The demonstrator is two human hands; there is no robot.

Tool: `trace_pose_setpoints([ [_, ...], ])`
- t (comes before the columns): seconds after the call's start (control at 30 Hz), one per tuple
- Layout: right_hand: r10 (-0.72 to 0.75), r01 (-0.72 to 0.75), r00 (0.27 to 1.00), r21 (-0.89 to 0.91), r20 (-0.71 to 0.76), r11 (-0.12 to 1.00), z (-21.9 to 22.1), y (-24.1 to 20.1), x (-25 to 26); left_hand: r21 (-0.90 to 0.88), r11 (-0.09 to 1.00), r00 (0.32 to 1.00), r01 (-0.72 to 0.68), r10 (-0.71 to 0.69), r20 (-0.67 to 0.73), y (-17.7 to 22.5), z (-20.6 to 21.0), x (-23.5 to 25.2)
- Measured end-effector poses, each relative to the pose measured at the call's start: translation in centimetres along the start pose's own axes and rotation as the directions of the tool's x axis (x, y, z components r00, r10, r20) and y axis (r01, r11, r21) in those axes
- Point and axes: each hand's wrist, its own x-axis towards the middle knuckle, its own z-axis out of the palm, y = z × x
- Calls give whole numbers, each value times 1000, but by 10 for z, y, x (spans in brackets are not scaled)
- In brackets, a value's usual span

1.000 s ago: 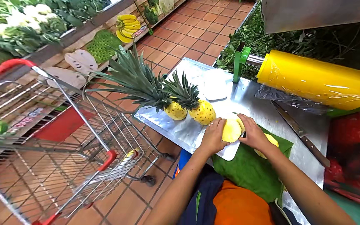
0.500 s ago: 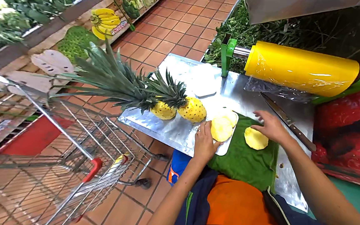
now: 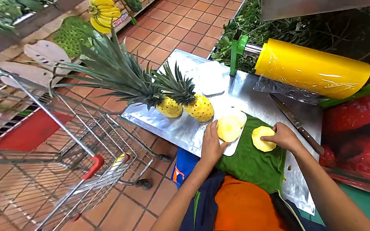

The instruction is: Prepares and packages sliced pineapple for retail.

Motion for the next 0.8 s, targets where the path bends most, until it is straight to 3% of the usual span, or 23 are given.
trace_pose_setpoints([
  [0.33,-13,72,978,276,-209,958,38,-25,-59,63,998,1000,16,-14,-26,-5,2,-10],
  [0.5,-193,245,965,348,-179,905,42,-64,-65,26,999,999,46,-46,-9,-4,1,-2],
  [0.67,-348,357,934,251,-82,900,77,-111,-55,-252,959,991,130,-115,71,-11,-18,-11],
  [0.8,-467,477,852,-17,-236,879,102,-117,-52,-328,922,976,205,-218,-4,-30,-29,-34],
])
